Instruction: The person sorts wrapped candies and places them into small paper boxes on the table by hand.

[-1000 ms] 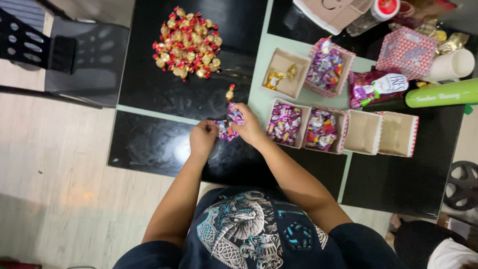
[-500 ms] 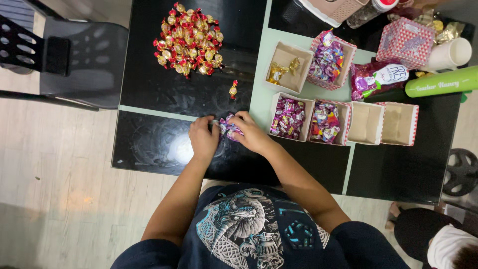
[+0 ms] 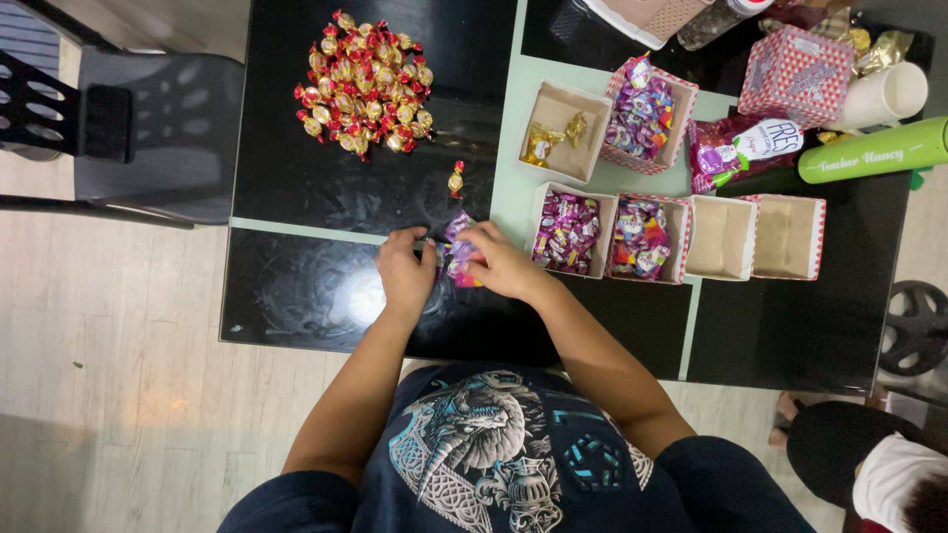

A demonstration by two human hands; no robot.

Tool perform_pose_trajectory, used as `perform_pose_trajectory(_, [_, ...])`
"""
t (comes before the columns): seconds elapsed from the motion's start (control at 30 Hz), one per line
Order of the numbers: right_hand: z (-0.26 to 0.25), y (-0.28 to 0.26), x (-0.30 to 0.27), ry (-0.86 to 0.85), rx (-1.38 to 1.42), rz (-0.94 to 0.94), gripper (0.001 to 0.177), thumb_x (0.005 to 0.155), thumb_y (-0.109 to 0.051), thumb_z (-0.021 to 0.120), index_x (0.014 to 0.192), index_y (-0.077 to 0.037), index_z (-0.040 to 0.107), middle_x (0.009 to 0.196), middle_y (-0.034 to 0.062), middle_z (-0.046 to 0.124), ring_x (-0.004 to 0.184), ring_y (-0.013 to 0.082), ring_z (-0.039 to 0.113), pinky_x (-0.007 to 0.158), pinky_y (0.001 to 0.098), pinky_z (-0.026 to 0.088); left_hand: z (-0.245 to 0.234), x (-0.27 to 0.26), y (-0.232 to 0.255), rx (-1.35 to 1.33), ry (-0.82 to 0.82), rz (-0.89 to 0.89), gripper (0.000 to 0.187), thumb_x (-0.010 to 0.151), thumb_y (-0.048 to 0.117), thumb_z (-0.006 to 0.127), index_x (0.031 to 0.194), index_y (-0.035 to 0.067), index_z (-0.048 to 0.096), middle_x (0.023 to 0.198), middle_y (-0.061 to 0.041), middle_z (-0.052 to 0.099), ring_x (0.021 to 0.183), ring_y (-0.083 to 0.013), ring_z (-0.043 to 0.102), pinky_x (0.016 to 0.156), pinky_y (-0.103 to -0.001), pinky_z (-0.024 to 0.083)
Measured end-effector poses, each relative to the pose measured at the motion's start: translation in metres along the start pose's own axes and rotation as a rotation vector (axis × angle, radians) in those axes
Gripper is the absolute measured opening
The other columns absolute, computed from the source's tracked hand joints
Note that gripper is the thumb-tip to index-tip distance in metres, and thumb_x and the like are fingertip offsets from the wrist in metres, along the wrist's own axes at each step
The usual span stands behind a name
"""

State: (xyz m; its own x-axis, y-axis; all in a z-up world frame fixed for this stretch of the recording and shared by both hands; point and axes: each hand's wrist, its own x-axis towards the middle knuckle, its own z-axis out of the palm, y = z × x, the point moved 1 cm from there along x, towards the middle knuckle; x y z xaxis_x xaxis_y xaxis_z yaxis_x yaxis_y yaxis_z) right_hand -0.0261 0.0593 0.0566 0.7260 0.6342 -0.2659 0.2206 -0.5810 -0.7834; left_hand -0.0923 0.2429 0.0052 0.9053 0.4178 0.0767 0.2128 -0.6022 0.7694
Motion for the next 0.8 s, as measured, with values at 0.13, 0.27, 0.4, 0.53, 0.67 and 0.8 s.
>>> perform_pose_trajectory(0.13, [-0.006,0.004,-0.004,0.022,0.055,-0.137,0.044,0.088,-0.009,0.07,0.131,-0.008,0.058,0.125,0.0141,0.054,0.109,0.0293,0.063,0.092,0.037,0.054,-0.003,0.004,0.012,-0.025,0.028,0.049,0.021,0.087,0.015,0.072,0.106,0.008,0.072,0.107,-0.013,0.068,0.105,-0.0358,0.062,0.09,-0.048,0.046])
perform_pose_trajectory(0.27, [-0.026,0.026,-0.01,0.157,0.162,-0.073,0.039,0.09,-0.004,0.067,0.129,-0.008,0.058,0.127,0.0117,0.058,0.109,0.0229,0.065,0.081,0.0311,0.057,-0.002,0.016,0.037,-0.102,0.065,0.104,0.019,0.087,0.011,0.072,0.106,0.007,0.07,0.109,-0.014,0.067,0.105,-0.036,0.061,0.093,-0.047,0.046])
perform_pose_trajectory(0.4, [-0.071,0.068,-0.006,0.443,0.106,-0.042,0.042,0.088,-0.004,0.075,0.127,-0.011,0.062,0.12,0.0095,0.063,0.093,0.021,0.067,0.07,0.0318,0.051,0.01,0.033,0.072,-0.183,0.08,0.212,0.025,0.086,0.007,0.071,0.111,0.005,0.068,0.116,-0.017,0.063,0.109,-0.0373,0.058,0.096,-0.046,0.045])
perform_pose_trajectory(0.53, [-0.137,0.104,-0.012,0.74,0.011,0.053,0.054,0.085,-0.003,0.079,0.135,-0.008,0.059,0.132,0.0144,0.057,0.108,0.0257,0.062,0.08,0.0329,0.057,0.036,0.054,0.111,-0.255,0.023,0.263,0.026,0.089,0.007,0.071,0.115,0.005,0.066,0.12,-0.018,0.061,0.113,-0.0376,0.057,0.099,-0.046,0.044])
perform_pose_trajectory(0.67, [-0.192,0.133,-0.009,0.844,-0.375,-0.089,0.078,0.073,-0.01,0.089,0.142,-0.003,0.052,0.137,0.0206,0.052,0.128,0.0386,0.05,0.109,0.0472,0.045,0.068,0.07,0.15,-0.329,-0.051,0.374,0.03,0.089,0.005,0.07,0.118,0.004,0.064,0.122,-0.018,0.061,0.118,-0.0378,0.057,0.104,-0.046,0.044])
perform_pose_trajectory(0.8, [-0.216,0.164,0.005,0.798,-0.375,0.034,0.09,0.064,-0.017,0.091,0.143,-0.003,0.049,0.138,0.0284,0.048,0.129,0.0459,0.045,0.109,0.049,0.039,0.1,0.084,0.185,-0.301,-0.158,0.444,0.036,0.088,0.004,0.071,0.123,0.002,0.062,0.129,-0.021,0.059,0.123,-0.0412,0.054,0.107,-0.047,0.041])
